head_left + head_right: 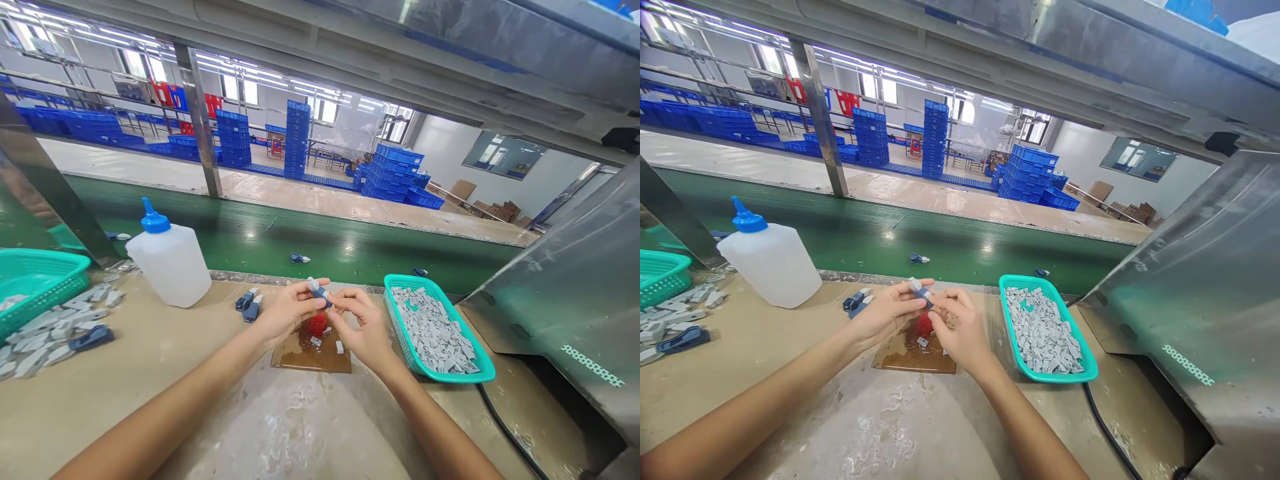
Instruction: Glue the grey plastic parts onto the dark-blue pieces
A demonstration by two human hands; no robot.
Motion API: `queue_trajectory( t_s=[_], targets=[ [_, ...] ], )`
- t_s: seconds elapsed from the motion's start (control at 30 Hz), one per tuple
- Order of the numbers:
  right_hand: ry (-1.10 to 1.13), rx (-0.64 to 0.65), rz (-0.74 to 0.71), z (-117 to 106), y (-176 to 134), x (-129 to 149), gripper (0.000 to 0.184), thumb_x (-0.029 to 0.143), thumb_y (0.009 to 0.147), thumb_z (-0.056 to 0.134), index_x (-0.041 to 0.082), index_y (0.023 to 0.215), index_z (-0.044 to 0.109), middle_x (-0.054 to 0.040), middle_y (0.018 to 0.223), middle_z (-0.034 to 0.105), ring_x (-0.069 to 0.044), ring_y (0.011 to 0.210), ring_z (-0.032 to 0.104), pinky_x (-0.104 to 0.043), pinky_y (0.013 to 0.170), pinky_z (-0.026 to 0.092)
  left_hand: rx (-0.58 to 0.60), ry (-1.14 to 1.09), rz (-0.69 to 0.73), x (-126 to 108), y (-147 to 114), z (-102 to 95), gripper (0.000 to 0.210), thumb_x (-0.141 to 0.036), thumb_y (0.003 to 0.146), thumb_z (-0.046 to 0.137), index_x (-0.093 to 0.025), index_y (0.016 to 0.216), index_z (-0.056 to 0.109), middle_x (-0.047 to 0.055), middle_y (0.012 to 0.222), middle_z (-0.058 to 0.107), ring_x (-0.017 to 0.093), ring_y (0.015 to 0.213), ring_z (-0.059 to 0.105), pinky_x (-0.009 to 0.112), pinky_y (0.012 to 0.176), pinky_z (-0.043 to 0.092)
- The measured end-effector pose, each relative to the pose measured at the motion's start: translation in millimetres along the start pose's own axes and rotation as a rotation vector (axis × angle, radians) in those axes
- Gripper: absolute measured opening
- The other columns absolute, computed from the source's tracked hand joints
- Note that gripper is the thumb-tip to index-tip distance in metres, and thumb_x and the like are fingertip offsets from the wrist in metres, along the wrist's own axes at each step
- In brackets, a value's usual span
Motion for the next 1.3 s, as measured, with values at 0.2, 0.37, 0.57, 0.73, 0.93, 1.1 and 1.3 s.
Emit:
queue_trajectory(
  t_s=[0.2,0.37,0.57,0.73,0.93,1.1,1.3],
  targets=[
    [-0.092,-0.023,-0.123,-3,4,2,0.023,0.009,0.075,0.047,0.017,0.09,0.063,-0.0046,0.081,0.055,-0.013,0.076,0.055,-0.026,0.069,0.047,-0.114,-0.149,-0.025,5,0,16.5,0.023,-0.012,0.074,0.054,-0.012,0.097,0.057,0.007,0.084,0.066,0.012,0.077,0.06,0.025,0.079,0.046],
    [-0.388,-0.004,0.134,-48,21,-16,0.024,0.011,0.076,0.047,0.016,0.093,0.062,-0.0053,0.082,0.061,-0.014,0.074,0.057,-0.025,0.069,0.045,-0.246,0.027,0.141,-9,20,-3.6,0.043,-0.011,0.074,0.051,-0.015,0.115,0.041,0.006,0.083,0.066,0.013,0.074,0.062,0.032,0.081,0.046],
    [-0.971,0.434,0.612,-96,15,-69,0.026,-0.001,0.067,0.048,0.007,0.083,0.065,-0.0176,0.09,0.062,-0.025,0.091,0.056,-0.029,0.074,0.04,-0.361,1.154,0.392,-8,67,-45.4,0.055,-0.016,0.075,0.043,-0.013,0.129,0.03,0.013,0.105,0.062,0.024,0.103,0.054,0.038,0.088,0.039],
    [-0.966,0.46,0.634,-94,6,-90,0.027,-0.006,0.063,0.046,0.006,0.078,0.066,-0.0184,0.084,0.064,-0.024,0.083,0.059,-0.026,0.068,0.039,-0.375,1.563,0.411,-9,101,-60.2,0.053,-0.022,0.078,0.037,-0.001,0.126,0.033,0.024,0.136,0.03,0.028,0.126,0.028,0.04,0.097,0.029],
    [-0.901,0.351,0.622,-99,7,-93,0.03,-0.004,0.061,0.048,0.013,0.074,0.068,-0.0082,0.074,0.068,-0.019,0.077,0.061,-0.022,0.067,0.039,-0.496,1.566,0.295,-38,106,-97.5,0.034,-0.022,0.072,0.041,-0.015,0.1,0.059,0.02,0.122,0.049,0.036,0.119,0.035,0.055,0.091,0.025],
    [-0.828,0.196,0.574,-103,13,-88,0.03,0.004,0.071,0.045,0.015,0.086,0.068,-0.008,0.091,0.068,-0.02,0.086,0.061,-0.024,0.073,0.042,-0.525,1.47,0.239,-60,87,-117.0,0.003,-0.018,0.057,0.053,-0.018,0.055,0.055,0.014,0.071,0.06,0.034,0.096,0.052,0.041,0.083,0.037],
    [-0.746,0.089,0.557,-98,17,-78,0.021,0.01,0.074,0.049,0.014,0.081,0.068,-0.0066,0.081,0.069,-0.017,0.077,0.062,-0.022,0.07,0.045,-0.594,1.124,0.292,-58,54,-84.3,0.02,-0.031,0.075,0.033,-0.019,0.069,0.048,0.008,0.076,0.054,0.022,0.081,0.056,0.033,0.069,0.044]
  ],
)
Point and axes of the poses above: each hand's wrist, its own y-axis towards the middle knuckle, its own z-axis out of the palm, x = y × z, the point moved 1 cm from there along y, towards the middle knuckle
